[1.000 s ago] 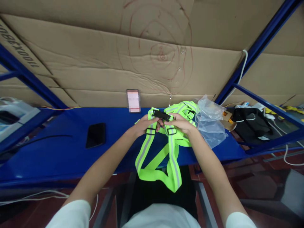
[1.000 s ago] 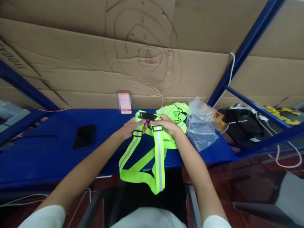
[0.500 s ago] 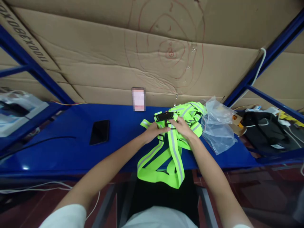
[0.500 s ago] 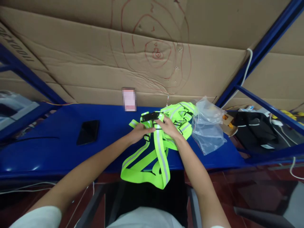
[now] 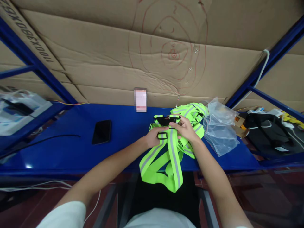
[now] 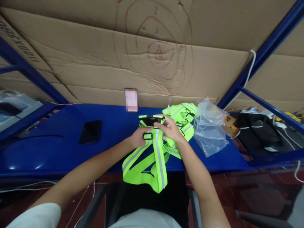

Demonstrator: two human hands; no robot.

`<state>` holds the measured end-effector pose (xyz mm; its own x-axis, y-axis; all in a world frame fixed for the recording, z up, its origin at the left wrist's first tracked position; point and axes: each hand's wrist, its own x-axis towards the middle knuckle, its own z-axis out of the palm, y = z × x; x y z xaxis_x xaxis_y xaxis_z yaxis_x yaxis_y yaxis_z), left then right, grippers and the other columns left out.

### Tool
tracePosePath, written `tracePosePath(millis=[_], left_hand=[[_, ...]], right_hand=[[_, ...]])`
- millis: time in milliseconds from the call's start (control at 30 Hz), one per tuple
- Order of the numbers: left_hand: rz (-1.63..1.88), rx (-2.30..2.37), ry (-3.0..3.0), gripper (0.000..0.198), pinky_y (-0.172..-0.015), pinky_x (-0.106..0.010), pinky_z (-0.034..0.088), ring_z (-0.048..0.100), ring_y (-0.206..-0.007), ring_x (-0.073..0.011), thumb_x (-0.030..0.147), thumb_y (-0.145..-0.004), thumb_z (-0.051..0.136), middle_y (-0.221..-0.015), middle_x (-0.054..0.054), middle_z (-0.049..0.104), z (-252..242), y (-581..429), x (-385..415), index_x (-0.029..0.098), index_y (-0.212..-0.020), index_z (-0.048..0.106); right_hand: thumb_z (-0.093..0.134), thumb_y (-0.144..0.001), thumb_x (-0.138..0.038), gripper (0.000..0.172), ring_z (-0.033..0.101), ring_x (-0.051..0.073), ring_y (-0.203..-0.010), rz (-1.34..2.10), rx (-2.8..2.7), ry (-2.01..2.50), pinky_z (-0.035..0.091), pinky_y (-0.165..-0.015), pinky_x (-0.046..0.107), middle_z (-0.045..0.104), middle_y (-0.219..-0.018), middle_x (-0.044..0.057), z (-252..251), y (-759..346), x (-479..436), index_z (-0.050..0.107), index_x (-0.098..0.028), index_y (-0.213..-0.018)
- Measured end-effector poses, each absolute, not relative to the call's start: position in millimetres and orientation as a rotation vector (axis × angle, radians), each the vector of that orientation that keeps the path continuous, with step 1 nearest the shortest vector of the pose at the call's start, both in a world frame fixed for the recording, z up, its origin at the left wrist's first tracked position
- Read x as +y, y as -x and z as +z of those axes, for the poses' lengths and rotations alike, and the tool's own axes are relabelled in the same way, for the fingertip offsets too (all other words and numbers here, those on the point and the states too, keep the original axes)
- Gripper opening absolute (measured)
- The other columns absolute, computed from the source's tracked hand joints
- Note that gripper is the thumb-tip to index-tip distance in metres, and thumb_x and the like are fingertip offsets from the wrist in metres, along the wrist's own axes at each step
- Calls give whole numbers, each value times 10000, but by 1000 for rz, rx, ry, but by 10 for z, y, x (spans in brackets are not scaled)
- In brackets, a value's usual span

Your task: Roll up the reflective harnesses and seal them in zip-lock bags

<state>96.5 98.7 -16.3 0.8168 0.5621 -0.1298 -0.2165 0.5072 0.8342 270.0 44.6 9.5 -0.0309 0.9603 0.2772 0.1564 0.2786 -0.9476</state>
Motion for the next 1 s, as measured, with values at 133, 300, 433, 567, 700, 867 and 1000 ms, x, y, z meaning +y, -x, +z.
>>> tracePosePath(millis=[133,300,433,567,700,867,1000], left_hand=[[330,297,-867,693,-927,-559,563,747,-1007,-439,607,-605,863,-1053,-191,786,-71,-883,981,121,-1085,741],[340,264,-840,816,-964,-500,555,741,-1054,-391,788,-670,763,-1115,-182,776,-85,-844,1082,144,-1170,711],[387,382,-840,681,-966,-468,567,753,-1017,-356,697,-701,794,-1003,-150,799,-111,-849,1139,139,-1089,740],[389,499,-874,378,-861,-436,598,772,-841,-311,306,-683,884,-907,-125,805,-87,-823,1137,115,-986,762],[472,534,-909,461,-833,-405,596,768,-795,-269,119,-604,921,-917,-85,809,-75,-817,1103,140,-1032,753],[545,536,-912,487,-846,-407,600,768,-808,-254,177,-592,956,-921,-77,805,-110,-863,1074,147,-1030,747],[546,528,-930,510,-854,-442,605,772,-822,-287,252,-573,979,-932,-119,801,-118,-881,1071,119,-1014,759]], right_hand=[[721,-910,-385,341,723,179,-776,762,-1541,1083,626,-783,369,738,-1230,35,248,-2800,343,715,-320,-1244],[648,-953,-285,236,618,249,-1301,575,-1767,1025,463,-1163,487,700,-1336,26,301,-2831,377,771,-344,-1146],[597,-950,-221,322,532,252,-1403,644,-1903,1007,387,-1222,515,607,-1473,14,289,-2850,378,752,-353,-1199],[775,-853,-362,688,341,253,-1552,1011,-1864,883,261,-1294,484,393,-1652,-12,284,-2959,374,511,-404,-1488],[821,-805,-444,739,426,247,-1492,1019,-1610,1004,312,-1266,430,502,-1567,16,199,-2967,458,515,-363,-1473],[789,-830,-472,470,630,252,-1214,892,-1560,1188,459,-1108,421,688,-1263,40,66,-2767,543,650,-270,-1231],[713,-892,-528,452,563,244,-1313,754,-1607,1190,393,-1166,416,629,-1358,46,38,-2681,525,602,-281,-1255]])
